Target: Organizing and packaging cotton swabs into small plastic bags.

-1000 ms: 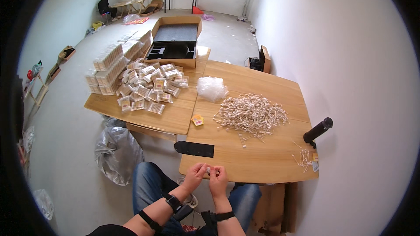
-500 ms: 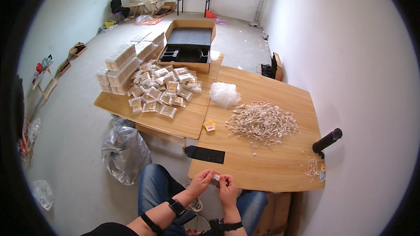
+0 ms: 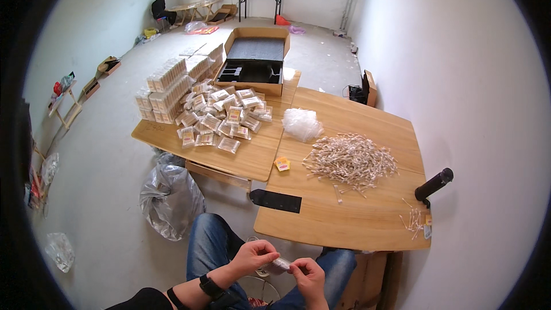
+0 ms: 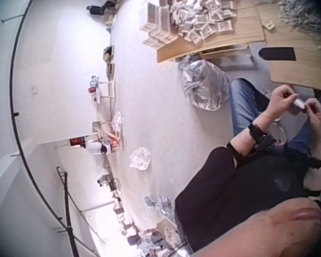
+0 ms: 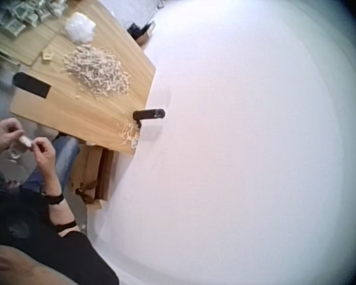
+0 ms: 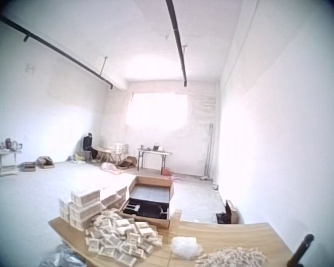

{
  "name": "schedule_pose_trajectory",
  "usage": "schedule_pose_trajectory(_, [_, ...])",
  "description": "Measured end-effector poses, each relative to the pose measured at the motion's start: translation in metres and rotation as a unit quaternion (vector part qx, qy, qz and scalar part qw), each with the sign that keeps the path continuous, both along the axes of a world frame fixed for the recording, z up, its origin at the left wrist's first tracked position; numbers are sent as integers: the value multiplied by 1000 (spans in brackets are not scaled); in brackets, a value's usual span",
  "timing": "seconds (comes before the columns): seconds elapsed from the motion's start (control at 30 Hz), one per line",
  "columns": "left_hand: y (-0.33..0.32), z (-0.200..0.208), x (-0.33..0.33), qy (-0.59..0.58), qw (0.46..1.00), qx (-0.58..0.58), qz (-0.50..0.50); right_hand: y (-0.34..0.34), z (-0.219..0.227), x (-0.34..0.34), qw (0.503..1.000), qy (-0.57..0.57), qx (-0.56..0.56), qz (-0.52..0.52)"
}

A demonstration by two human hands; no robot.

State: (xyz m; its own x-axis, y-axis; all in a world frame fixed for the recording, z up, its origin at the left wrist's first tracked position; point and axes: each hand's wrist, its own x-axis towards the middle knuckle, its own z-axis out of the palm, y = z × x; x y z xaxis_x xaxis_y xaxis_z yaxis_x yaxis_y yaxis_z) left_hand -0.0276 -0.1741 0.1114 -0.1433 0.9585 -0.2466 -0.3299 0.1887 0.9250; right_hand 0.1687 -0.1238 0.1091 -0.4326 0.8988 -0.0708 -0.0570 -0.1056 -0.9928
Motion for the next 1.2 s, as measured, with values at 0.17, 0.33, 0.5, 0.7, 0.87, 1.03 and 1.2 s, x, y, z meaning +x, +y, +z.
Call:
schedule_pose_trajectory(0.17, [-3,12,5,154,985,73,12,-7,7,3,998,-40,49,-14])
schedule_pose_trajectory(0.33, [-3,17,10,222,968,116,16,-6,29,-7,977,-102,188,9])
schedule_pose_trajectory(0.5, [-6,26,15,248,956,155,-3,-8,35,-6,971,-130,202,18])
schedule_pose_trajectory(0.7, [-10,40,10,239,956,171,22,-8,48,9,966,-148,210,19])
schedule_pose_trajectory(0.87, [-2,38,6,280,938,204,-25,-6,49,8,949,-178,258,-10])
schedule_pose_trajectory(1.03, [-2,42,11,431,847,304,-70,-4,52,2,916,-191,353,14])
schedule_pose_trajectory(1.2, [-7,45,1,446,836,306,-94,-6,60,13,911,-178,369,40])
